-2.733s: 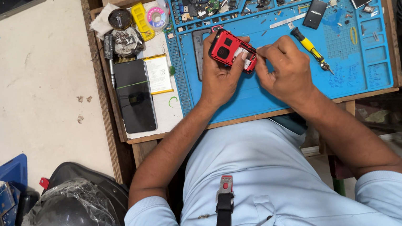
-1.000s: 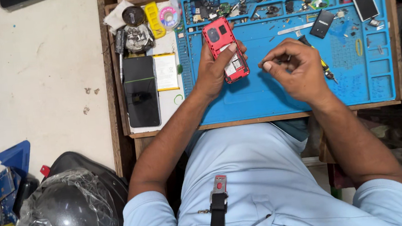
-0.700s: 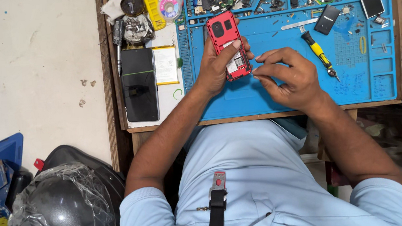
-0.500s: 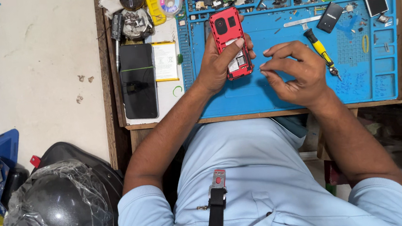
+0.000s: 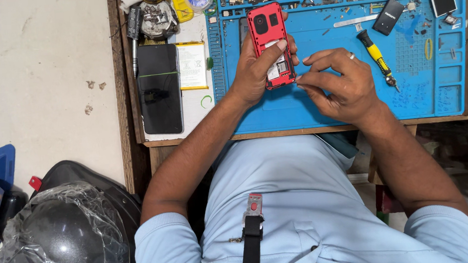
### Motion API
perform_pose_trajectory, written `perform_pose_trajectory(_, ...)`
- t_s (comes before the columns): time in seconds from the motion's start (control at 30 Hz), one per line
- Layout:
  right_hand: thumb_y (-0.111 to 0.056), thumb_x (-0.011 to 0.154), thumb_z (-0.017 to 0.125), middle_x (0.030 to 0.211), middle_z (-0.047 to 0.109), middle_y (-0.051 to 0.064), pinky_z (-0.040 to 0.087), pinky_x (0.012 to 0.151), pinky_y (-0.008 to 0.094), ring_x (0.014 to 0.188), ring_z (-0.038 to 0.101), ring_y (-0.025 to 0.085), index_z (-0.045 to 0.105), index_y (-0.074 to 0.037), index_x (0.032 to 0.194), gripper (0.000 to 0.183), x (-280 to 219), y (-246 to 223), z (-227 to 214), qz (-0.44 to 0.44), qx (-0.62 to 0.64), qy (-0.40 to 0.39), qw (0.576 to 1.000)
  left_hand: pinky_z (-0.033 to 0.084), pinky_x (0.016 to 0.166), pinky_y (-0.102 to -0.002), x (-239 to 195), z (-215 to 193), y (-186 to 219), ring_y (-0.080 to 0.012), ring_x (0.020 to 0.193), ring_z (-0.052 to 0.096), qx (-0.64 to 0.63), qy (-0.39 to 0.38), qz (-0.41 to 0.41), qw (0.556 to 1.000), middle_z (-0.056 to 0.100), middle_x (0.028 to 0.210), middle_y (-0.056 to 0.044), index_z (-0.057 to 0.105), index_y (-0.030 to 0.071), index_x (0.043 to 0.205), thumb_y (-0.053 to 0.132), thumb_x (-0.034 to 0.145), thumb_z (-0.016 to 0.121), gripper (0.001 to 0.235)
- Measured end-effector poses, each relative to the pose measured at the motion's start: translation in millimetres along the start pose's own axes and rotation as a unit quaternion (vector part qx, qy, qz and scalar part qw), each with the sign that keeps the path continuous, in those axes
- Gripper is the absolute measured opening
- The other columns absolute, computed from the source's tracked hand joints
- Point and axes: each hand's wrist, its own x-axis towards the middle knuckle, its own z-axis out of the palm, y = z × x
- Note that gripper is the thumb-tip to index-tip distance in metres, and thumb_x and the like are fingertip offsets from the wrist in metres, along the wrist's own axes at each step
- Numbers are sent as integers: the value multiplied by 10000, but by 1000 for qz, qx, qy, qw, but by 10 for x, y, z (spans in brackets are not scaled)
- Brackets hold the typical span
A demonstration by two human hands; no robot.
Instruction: The person uses a yellow screwdriver to remove screws from the back of a red smartphone. They then remove the back cover and battery, placing them on the blue work mat. The person continues to unscrew internal components and reposition the phone while working.
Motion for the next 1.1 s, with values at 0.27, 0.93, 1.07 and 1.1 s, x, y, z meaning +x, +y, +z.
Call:
perform_pose_trajectory(0.27, -31, 847, 879, 980, 640, 63, 574, 806, 351, 1079, 727, 249, 743, -95, 999, 213, 35, -31, -27, 9, 15, -25, 1000, 637, 763, -366, -12, 28, -17, -189, 916, 697, 1, 4, -11, 1000, 645, 1065, -116, 393, 46, 1524, 220, 1049, 611, 550)
perform_pose_trajectory(0.93, 30, 764, 847, 945, 655, 23, 553, 757, 358, 1037, 723, 223, 770, -138, 942, 256, 73, -12, -86, -1, -22, -70, 997, 635, 685, -353, -18, 58, -26, -172, 891, 683, 37, -9, 5, 999, 642, 1053, -108, 380, 39, 1524, 199, 1070, 589, 525)
perform_pose_trajectory(1.07, -14, 809, 849, 963, 668, 57, 574, 810, 397, 1064, 716, 239, 748, -116, 979, 223, 74, 14, -207, 29, 40, -42, 998, 639, 821, -373, -13, 75, 26, -197, 949, 716, 32, -2, 34, 999, 669, 1090, -121, 387, 55, 1551, 196, 1083, 630, 546)
perform_pose_trajectory(1.1, -36, 841, 842, 988, 677, 59, 573, 814, 389, 1047, 714, 237, 741, -116, 996, 201, 69, 30, -265, 53, 40, -45, 997, 639, 834, -378, -14, 75, 40, -203, 958, 724, 33, 2, 35, 999, 679, 1094, -126, 393, 53, 1551, 200, 1081, 639, 550)
